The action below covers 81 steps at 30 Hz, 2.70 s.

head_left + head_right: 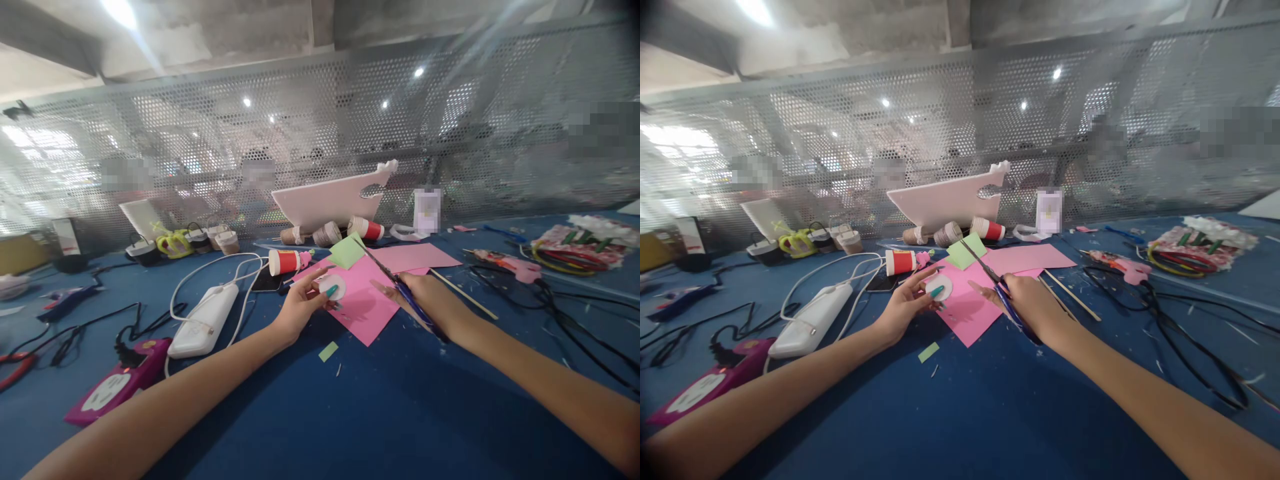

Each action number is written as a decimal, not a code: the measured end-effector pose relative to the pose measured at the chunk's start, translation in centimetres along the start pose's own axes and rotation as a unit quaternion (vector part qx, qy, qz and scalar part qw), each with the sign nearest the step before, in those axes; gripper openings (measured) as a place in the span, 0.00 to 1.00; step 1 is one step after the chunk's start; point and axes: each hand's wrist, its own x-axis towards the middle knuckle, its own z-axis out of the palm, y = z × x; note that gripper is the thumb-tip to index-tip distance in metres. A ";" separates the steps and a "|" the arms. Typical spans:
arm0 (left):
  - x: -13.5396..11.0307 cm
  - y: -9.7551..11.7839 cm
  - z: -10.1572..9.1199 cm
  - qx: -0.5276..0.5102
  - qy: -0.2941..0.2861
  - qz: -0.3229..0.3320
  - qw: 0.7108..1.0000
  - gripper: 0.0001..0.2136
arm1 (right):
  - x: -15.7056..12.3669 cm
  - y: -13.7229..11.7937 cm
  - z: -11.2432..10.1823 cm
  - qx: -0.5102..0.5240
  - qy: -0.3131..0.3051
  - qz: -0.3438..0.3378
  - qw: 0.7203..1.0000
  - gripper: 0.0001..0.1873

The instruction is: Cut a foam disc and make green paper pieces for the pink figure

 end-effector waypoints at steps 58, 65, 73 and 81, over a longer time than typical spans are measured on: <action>0.3 -0.8 -0.6 -0.119 0.026 -0.069 0.990 0.18 | -2.0 -3.5 1.7 -0.145 -0.037 -0.026 0.988 0.36; 0.2 -0.7 -0.3 -0.098 0.057 -0.052 0.992 0.19 | -1.8 -3.5 1.0 -0.151 -0.032 -0.023 0.988 0.36; 0.2 -0.5 -0.2 -0.100 0.057 -0.062 0.991 0.20 | -1.8 -3.2 0.7 -0.136 -0.029 -0.030 0.990 0.33; 0.1 -0.3 -0.1 -0.093 0.058 -0.058 0.992 0.19 | -1.8 -3.1 0.6 -0.156 -0.019 -0.029 0.987 0.33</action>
